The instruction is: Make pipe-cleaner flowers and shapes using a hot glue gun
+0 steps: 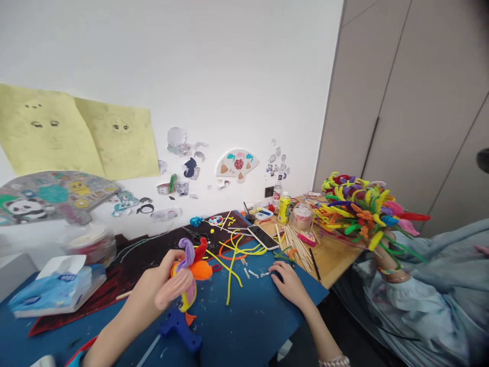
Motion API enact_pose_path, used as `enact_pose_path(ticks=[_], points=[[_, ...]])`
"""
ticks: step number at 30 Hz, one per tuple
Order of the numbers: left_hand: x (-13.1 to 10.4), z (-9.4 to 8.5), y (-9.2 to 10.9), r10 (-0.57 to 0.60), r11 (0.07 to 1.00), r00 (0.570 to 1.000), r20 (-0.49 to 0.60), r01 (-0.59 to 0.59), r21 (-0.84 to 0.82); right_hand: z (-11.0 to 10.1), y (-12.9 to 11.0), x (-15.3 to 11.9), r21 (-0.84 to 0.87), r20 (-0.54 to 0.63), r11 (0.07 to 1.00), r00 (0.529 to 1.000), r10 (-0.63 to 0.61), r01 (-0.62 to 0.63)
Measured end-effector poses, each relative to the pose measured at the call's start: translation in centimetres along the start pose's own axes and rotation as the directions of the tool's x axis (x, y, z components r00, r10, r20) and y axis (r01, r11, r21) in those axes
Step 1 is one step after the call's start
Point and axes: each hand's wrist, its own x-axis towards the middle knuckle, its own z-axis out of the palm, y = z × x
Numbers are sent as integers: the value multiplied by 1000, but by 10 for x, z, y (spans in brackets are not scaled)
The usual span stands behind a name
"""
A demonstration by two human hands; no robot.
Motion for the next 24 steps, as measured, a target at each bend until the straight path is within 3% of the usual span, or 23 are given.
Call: enact_pose_path(ticks=[9, 17, 24], points=[[3, -5, -2, -10, 1000, 998, -59, 9, -14, 0, 0, 0, -1, -3, 1000, 1000, -5, 5], [2, -4, -2, 49, 995, 996, -69, -55, -80, 2, 1, 0, -3, -6, 1000, 1000, -5, 5], [7, 3, -11, 88, 985, 979, -183, -113, -131, 1, -1, 0, 0, 4, 1000, 1000, -1, 1]])
